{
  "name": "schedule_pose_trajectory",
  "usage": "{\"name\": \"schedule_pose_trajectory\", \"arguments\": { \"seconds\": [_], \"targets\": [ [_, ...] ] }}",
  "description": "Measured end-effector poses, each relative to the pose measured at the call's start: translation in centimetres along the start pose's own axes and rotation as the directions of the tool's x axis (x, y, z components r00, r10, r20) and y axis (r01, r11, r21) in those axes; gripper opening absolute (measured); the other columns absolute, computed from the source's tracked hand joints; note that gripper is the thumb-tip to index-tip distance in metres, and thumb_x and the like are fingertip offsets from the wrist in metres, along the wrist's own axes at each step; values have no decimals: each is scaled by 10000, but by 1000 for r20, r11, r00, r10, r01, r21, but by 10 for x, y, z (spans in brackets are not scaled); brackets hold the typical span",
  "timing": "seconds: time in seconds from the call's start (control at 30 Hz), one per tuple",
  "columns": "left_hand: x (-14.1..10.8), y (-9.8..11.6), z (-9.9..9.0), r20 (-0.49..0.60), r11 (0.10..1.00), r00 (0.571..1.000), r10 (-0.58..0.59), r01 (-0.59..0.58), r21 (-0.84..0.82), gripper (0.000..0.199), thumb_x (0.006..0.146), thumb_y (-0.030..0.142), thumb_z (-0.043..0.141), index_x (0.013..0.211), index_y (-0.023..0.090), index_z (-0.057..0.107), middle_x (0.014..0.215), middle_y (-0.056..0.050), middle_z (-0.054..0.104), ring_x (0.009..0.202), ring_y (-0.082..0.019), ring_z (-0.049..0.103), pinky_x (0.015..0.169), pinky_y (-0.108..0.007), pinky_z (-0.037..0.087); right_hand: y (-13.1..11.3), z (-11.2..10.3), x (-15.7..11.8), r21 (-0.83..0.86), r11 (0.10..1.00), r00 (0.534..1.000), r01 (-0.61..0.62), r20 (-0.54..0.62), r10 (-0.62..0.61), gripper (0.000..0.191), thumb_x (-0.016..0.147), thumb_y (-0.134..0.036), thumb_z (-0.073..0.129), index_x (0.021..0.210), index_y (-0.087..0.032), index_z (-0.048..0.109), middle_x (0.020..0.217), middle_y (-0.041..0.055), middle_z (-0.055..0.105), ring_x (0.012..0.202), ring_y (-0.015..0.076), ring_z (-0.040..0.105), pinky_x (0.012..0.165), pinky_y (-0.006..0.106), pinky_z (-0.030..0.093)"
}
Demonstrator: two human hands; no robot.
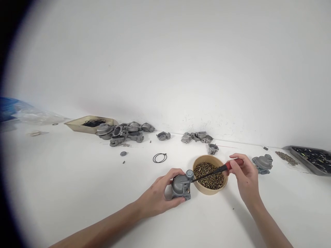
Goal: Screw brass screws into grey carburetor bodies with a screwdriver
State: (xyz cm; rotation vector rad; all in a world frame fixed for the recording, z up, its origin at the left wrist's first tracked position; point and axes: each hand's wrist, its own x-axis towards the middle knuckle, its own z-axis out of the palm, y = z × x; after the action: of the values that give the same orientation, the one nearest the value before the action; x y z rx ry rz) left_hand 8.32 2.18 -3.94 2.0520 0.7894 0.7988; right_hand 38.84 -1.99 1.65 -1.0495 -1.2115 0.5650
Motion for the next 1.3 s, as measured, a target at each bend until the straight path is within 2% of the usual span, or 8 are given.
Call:
{"name": "schedule_pose_trajectory", "arguments": {
  "seconds": [0.13, 0.3, 0.43, 0.57, 0.73, 0.9, 1.13, 1.3],
  "targets": [
    [0, 3, -1, -2, 999, 999, 36, -36, 40, 540, 838, 306, 727, 1324, 326, 493, 1225, -12, 690, 1035, -254, 688, 1029, -475, 548, 6, -14, 12, -66, 998, 993, 25, -111, -32, 230, 912, -442, 804, 980, -233, 738, 733, 18, 708, 571, 191, 695, 572, 373, 649],
    [-1, 0, -1, 45, 995, 996, 76, -79, 66, 554, 885, 302, 685, 1389, 306, 455, 1250, -49, 680, 1125, -270, 671, 1034, -442, 559, 10, -7, 10, -321, 945, 969, 62, -208, -135, 301, 914, -496, 785, 991, -216, 706, 789, 41, 738, 598, 198, 730, 614, 361, 669],
    [-1, -1, 0, 63, 991, 994, 94, -100, 88, 595, 905, 315, 672, 1443, 291, 418, 1314, -76, 658, 1198, -278, 649, 1088, -453, 538, 13, 1, 7, -366, 930, 979, 45, -171, -115, 348, 911, -539, 769, 1010, -215, 691, 820, 58, 758, 640, 199, 741, 619, 329, 667],
    [0, -1, -2, 66, 986, 993, 97, -104, 128, 633, 907, 336, 679, 1475, 311, 400, 1350, -61, 664, 1178, -277, 677, 1051, -432, 563, 17, 0, 6, -393, 917, 987, 70, -108, -122, 336, 929, -537, 749, 1007, -215, 690, 824, 67, 774, 651, 208, 744, 650, 345, 664],
    [-1, 0, -6, 35, 972, 997, 75, -81, 221, 803, 894, 398, 714, 1584, 365, 304, 1465, -50, 646, 1208, -313, 697, 1070, -476, 563, 20, 0, 4, -425, 900, 990, 94, -59, -131, 329, 949, -543, 725, 1015, -222, 697, 821, 64, 783, 681, 225, 762, 698, 370, 670],
    [-1, 0, -7, 58, 965, 994, 97, -108, 240, 757, 897, 362, 713, 1555, 366, 339, 1525, -40, 613, 1250, -314, 693, 1078, -474, 570, 20, 1, 2, -429, 897, 989, 104, -52, -140, 338, 948, -560, 720, 1011, -229, 702, 821, 57, 781, 698, 225, 761, 716, 368, 667],
    [0, 0, -7, 30, 963, 991, 129, -132, 236, 691, 896, 367, 700, 1508, 350, 378, 1486, -46, 642, 1280, -321, 672, 1054, -469, 573, 16, 1, 2, -408, 908, 990, 94, -62, -130, 307, 957, -528, 715, 1030, -231, 692, 835, 59, 782, 709, 218, 746, 722, 366, 656],
    [1, 5, -11, -20, 958, 992, 123, -113, 262, 685, 857, 374, 738, 1459, 342, 415, 1372, -61, 695, 1224, -330, 683, 1017, -487, 576, 13, -1, 4, -381, 919, 984, 101, -100, -150, 298, 947, -515, 731, 1018, -228, 701, 826, 57, 761, 673, 203, 729, 680, 352, 651]
  ]
}}
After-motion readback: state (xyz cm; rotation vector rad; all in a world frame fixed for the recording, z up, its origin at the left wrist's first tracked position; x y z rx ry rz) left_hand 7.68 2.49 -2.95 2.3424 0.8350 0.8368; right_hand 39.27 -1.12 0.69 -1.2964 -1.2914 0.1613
